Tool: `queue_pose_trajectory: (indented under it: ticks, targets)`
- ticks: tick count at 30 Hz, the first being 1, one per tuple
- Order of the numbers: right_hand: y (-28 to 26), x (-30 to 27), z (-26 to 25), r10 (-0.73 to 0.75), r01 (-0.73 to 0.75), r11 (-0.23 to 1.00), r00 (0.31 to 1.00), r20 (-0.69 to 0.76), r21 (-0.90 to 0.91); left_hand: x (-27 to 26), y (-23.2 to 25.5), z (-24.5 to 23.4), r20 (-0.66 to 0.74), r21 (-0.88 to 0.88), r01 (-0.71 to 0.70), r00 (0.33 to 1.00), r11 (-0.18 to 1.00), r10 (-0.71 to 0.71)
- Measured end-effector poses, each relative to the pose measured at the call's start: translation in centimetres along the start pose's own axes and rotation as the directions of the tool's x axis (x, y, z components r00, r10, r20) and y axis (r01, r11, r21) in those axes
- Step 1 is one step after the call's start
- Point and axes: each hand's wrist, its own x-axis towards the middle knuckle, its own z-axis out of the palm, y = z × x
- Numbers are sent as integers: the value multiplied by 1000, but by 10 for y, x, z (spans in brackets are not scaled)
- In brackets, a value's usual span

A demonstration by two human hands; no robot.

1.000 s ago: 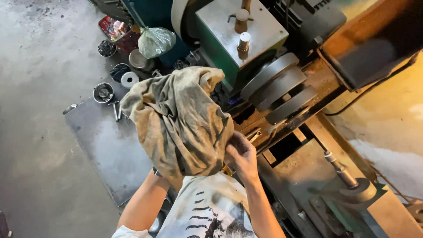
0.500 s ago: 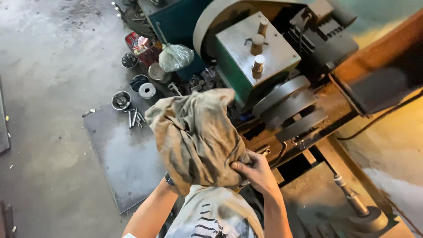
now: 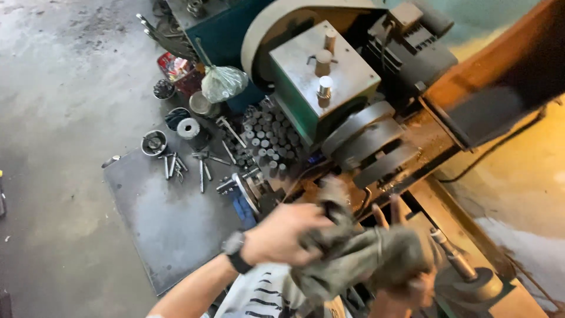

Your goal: The person operates a metal lathe, using a wrench to tighten a chuck and a cloth to wipe the rotating workpiece. They then remove a cylindrical metal part from the chuck, inspect it by hand, and place it into a metal container on the floor.

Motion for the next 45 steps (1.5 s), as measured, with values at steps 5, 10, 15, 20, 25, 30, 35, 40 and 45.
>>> queue_pose_trajectory:
  ticks: [5,10,15,20,25,30,35,40,45]
  targets:
    - [-72,76,123,294,-354,905,921,-257,-234,10,-7,116,152,70,-22,988,997,11]
    - [-33,30,37,367,-491,867,748,-553,-88,54,17,77,448,-138,111,893,984,-38]
    - [2,37,17,232,-311,936,897,-377,-163,168,25,11,-213,97,-42,975,994,61]
    - [4,73,4,183,-281,940,894,-408,-194,282,-105,20,-167,468,-184,942,864,291]
    - [9,107,6,174,-327,842,917,-358,-429,342,-148,45,62,600,-50,998,798,17]
    - [16,119,9,252,-333,852,937,-241,-405,361,-203,50,198,745,231,819,625,-539]
    - [40,101,-8,359,-413,903,877,-320,-117,275,-150,32,-117,649,373,910,663,-397]
    - [35,107,-3,414,-441,897,829,-375,16,149,-170,67,-548,265,88,833,960,75]
    - [31,104,4,433,-459,888,815,-384,27,37,-226,124,-543,73,401,784,913,-301]
